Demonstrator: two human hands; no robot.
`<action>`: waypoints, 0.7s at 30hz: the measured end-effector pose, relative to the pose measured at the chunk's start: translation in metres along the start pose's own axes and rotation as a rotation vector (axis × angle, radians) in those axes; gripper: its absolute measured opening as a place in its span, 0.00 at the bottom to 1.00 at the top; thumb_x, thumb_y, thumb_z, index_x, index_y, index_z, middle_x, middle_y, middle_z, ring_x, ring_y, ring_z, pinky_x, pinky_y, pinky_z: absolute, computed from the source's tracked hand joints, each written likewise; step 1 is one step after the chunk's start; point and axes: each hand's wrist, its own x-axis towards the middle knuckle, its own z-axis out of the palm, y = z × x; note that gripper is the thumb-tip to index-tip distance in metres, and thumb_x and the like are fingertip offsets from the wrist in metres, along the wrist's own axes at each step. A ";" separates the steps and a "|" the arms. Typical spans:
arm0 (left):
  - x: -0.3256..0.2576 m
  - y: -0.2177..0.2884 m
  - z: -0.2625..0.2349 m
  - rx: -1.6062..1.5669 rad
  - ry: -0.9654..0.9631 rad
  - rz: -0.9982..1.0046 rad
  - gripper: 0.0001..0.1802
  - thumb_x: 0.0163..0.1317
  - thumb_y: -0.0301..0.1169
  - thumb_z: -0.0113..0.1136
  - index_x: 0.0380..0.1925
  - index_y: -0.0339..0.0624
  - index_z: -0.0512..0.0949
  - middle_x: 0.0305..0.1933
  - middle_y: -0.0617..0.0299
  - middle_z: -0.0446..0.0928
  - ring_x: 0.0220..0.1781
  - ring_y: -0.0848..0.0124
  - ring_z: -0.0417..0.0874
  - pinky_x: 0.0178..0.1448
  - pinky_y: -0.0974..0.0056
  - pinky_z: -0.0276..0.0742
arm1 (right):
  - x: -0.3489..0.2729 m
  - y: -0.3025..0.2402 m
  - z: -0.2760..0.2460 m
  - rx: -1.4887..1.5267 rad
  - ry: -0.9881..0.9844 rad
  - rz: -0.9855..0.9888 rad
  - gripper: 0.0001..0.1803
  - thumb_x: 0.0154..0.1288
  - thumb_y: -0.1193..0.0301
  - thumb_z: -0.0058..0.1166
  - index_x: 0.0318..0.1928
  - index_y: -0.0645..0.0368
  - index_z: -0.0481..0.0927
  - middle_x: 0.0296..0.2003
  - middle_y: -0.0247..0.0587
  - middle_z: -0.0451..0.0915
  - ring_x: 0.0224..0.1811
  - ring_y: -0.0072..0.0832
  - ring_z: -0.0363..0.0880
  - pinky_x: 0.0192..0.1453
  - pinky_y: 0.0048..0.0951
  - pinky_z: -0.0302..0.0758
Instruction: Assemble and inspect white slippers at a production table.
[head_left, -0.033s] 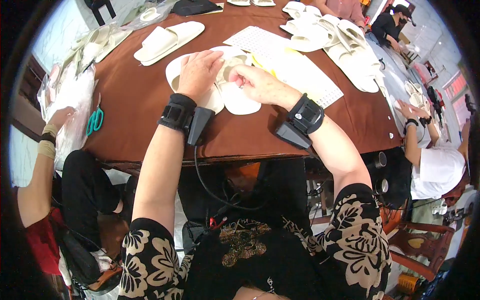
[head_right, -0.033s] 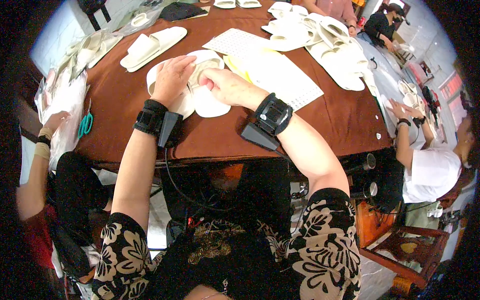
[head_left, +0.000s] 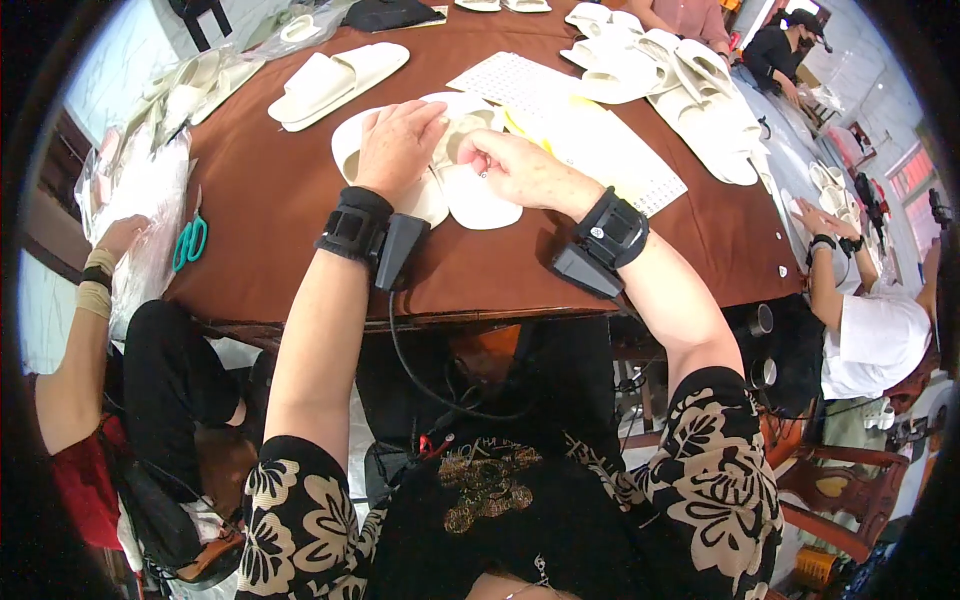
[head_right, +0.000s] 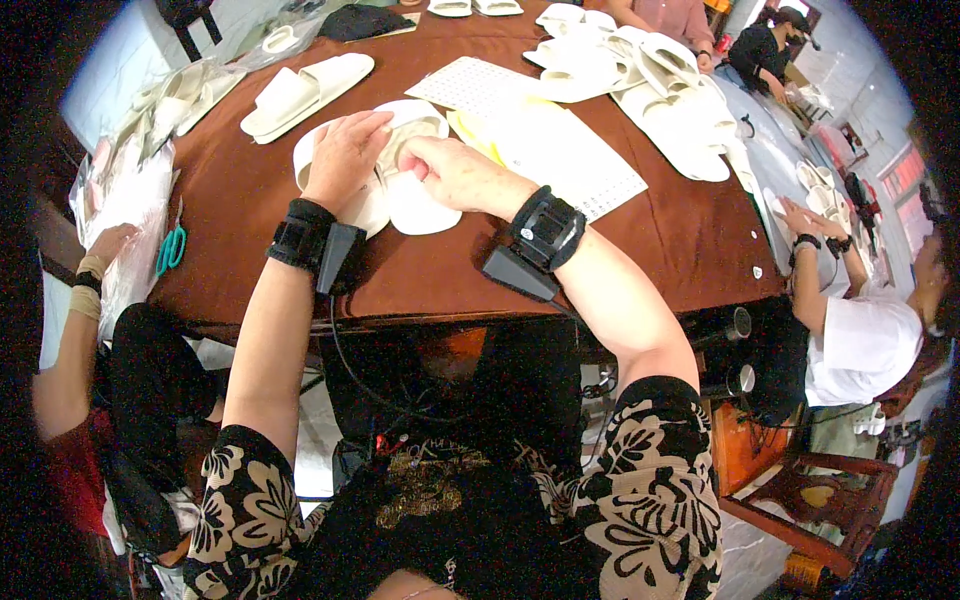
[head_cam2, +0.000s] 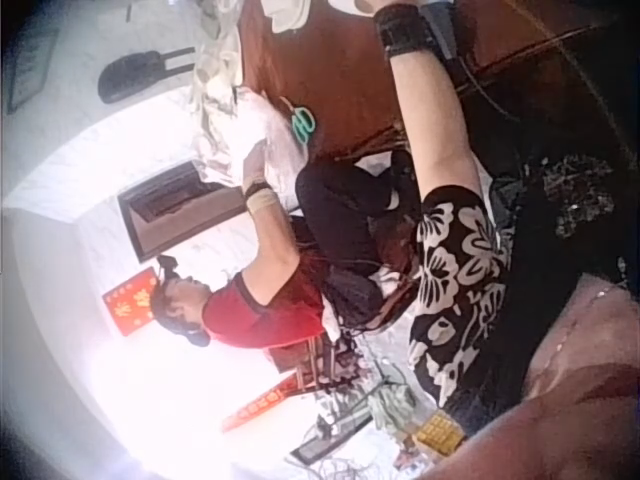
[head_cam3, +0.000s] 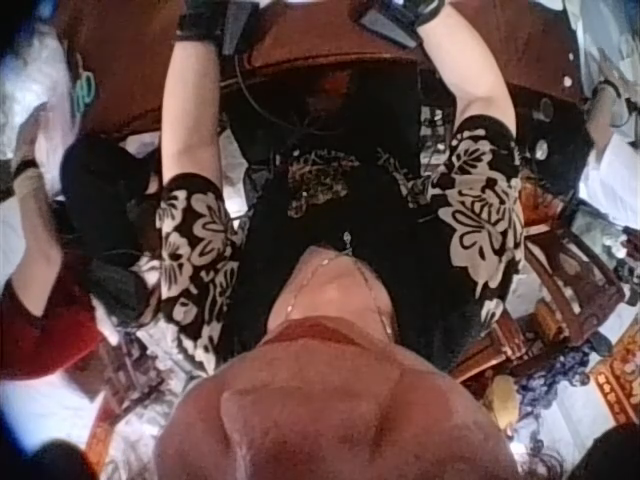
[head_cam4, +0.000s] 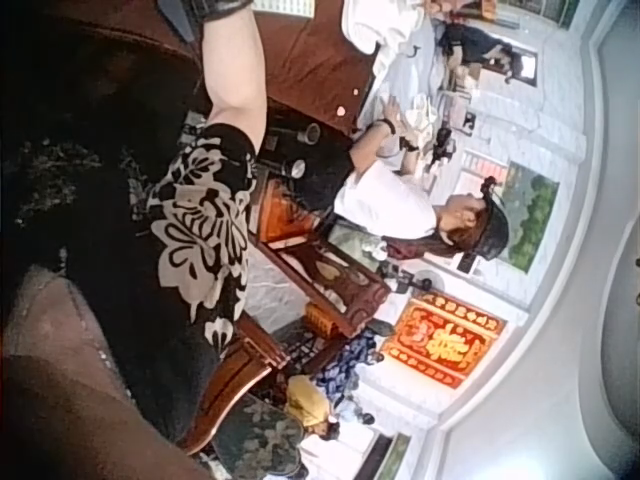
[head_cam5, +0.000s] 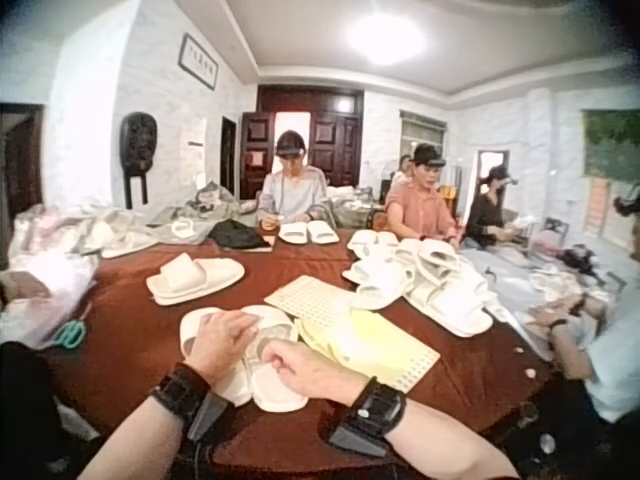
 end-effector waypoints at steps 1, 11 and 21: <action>0.000 0.000 0.000 0.005 -0.004 -0.001 0.15 0.64 0.38 0.51 0.47 0.49 0.78 0.49 0.62 0.78 0.55 0.64 0.73 0.61 0.57 0.61 | 0.000 0.000 0.000 -0.017 -0.011 -0.002 0.14 0.54 0.83 0.39 0.41 0.58 0.72 0.31 0.34 0.71 0.36 0.25 0.69 0.41 0.26 0.69; 0.000 -0.002 0.002 0.012 0.003 0.005 0.14 0.64 0.39 0.51 0.46 0.50 0.78 0.49 0.63 0.77 0.55 0.64 0.73 0.60 0.56 0.60 | -0.002 0.000 -0.002 0.017 -0.021 0.025 0.13 0.55 0.82 0.40 0.40 0.58 0.72 0.32 0.35 0.71 0.35 0.25 0.69 0.41 0.26 0.69; 0.000 -0.003 0.003 -0.005 0.028 0.016 0.15 0.63 0.39 0.51 0.45 0.49 0.79 0.48 0.63 0.78 0.54 0.64 0.74 0.60 0.57 0.60 | -0.003 -0.004 -0.003 -0.029 0.015 0.007 0.06 0.60 0.76 0.45 0.39 0.58 0.70 0.31 0.44 0.75 0.37 0.37 0.75 0.42 0.35 0.71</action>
